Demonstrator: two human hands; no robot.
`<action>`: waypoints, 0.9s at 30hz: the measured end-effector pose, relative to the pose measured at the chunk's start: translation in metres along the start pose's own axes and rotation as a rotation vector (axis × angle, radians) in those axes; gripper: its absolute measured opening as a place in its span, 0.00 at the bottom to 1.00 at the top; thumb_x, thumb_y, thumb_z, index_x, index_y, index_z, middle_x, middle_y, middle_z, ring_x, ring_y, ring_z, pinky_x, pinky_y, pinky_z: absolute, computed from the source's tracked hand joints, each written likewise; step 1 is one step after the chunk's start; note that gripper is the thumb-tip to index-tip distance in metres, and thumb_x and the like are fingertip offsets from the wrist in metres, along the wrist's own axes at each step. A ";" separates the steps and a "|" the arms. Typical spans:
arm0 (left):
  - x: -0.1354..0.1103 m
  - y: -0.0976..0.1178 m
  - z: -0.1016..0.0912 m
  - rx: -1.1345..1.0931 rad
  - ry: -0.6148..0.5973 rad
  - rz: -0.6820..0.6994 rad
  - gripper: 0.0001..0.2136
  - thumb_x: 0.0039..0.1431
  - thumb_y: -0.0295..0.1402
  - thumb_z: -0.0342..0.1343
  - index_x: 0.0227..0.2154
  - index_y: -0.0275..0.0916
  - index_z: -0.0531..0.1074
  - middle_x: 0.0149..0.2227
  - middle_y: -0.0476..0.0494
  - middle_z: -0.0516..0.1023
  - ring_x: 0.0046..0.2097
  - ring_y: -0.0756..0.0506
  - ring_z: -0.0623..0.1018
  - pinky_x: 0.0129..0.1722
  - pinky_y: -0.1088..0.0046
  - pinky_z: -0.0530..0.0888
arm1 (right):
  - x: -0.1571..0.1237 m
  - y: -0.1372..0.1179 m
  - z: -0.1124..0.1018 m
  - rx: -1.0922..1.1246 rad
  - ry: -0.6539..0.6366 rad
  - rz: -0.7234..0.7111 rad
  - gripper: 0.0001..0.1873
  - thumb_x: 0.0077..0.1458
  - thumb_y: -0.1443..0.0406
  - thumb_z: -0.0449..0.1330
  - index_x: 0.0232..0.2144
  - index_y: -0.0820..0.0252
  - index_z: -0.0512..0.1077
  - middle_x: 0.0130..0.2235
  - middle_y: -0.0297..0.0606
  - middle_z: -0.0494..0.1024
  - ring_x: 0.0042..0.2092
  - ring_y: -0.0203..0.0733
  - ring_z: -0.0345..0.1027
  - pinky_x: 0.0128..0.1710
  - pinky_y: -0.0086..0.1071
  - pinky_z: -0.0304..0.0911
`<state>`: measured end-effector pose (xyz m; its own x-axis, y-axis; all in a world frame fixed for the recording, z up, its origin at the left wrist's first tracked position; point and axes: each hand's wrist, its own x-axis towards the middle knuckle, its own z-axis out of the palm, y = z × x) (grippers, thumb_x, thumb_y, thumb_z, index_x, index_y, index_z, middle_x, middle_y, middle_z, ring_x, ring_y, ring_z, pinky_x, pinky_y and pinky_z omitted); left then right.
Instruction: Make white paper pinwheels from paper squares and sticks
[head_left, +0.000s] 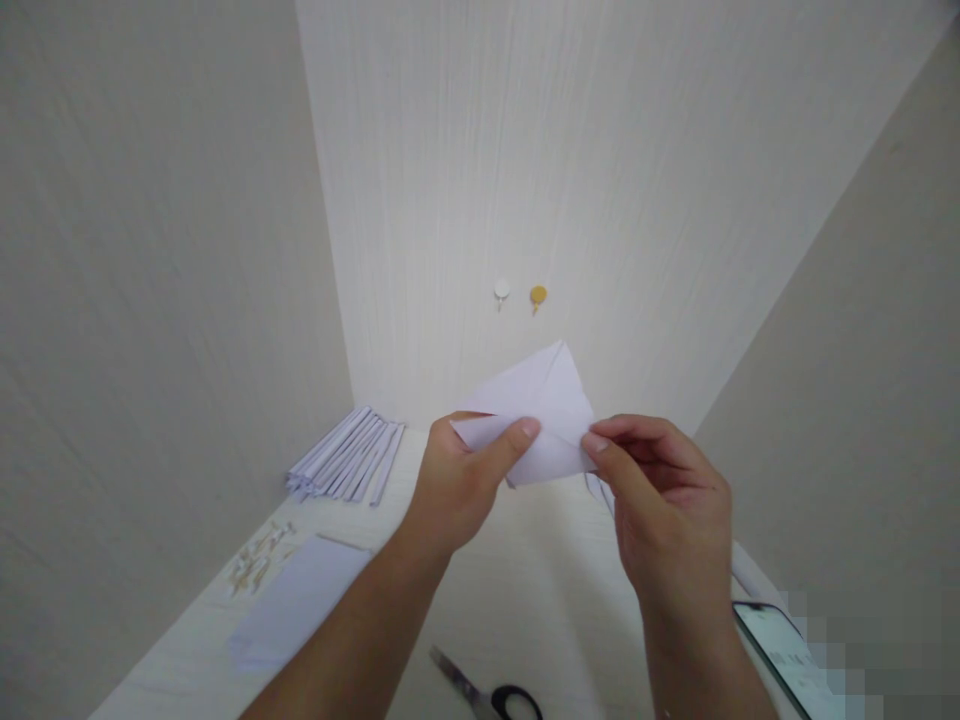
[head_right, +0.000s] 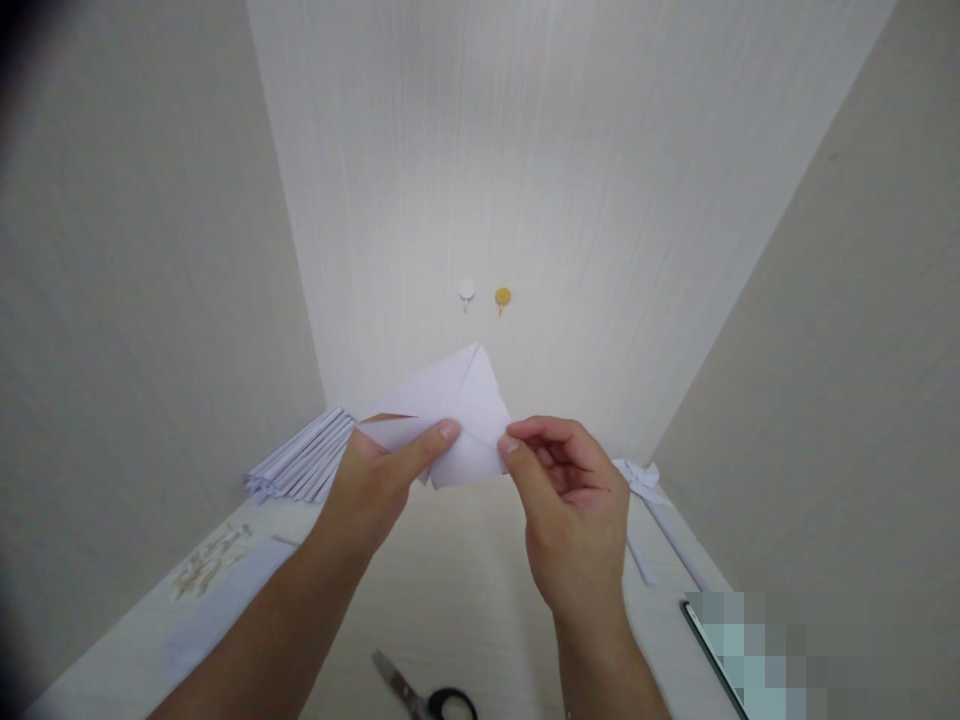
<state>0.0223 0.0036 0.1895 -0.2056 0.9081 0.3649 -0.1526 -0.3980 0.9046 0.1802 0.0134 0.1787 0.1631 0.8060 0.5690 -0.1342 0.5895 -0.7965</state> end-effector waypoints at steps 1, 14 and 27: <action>0.000 0.000 0.000 -0.021 0.018 -0.001 0.12 0.54 0.40 0.70 0.36 0.35 0.84 0.39 0.40 0.88 0.40 0.41 0.85 0.38 0.70 0.80 | 0.000 -0.002 -0.002 -0.029 -0.019 0.010 0.03 0.56 0.66 0.72 0.34 0.52 0.82 0.30 0.32 0.82 0.30 0.38 0.72 0.28 0.29 0.66; 0.000 0.003 -0.004 -0.055 0.111 -0.045 0.17 0.47 0.40 0.73 0.37 0.33 0.84 0.36 0.35 0.88 0.38 0.36 0.86 0.38 0.63 0.81 | 0.011 -0.014 -0.034 -0.248 -0.435 -0.246 0.15 0.61 0.73 0.66 0.39 0.45 0.84 0.41 0.34 0.84 0.44 0.42 0.77 0.44 0.35 0.73; 0.001 0.001 -0.010 -0.050 0.048 -0.068 0.16 0.51 0.40 0.73 0.39 0.35 0.84 0.39 0.38 0.88 0.38 0.38 0.85 0.35 0.68 0.79 | 0.011 -0.015 -0.035 -0.321 -0.503 -0.282 0.15 0.62 0.72 0.65 0.43 0.44 0.83 0.44 0.35 0.83 0.47 0.45 0.77 0.46 0.38 0.71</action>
<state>0.0123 0.0026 0.1887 -0.2393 0.9264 0.2909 -0.2160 -0.3429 0.9142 0.2181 0.0112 0.1896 -0.3375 0.5954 0.7291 0.1579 0.7994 -0.5798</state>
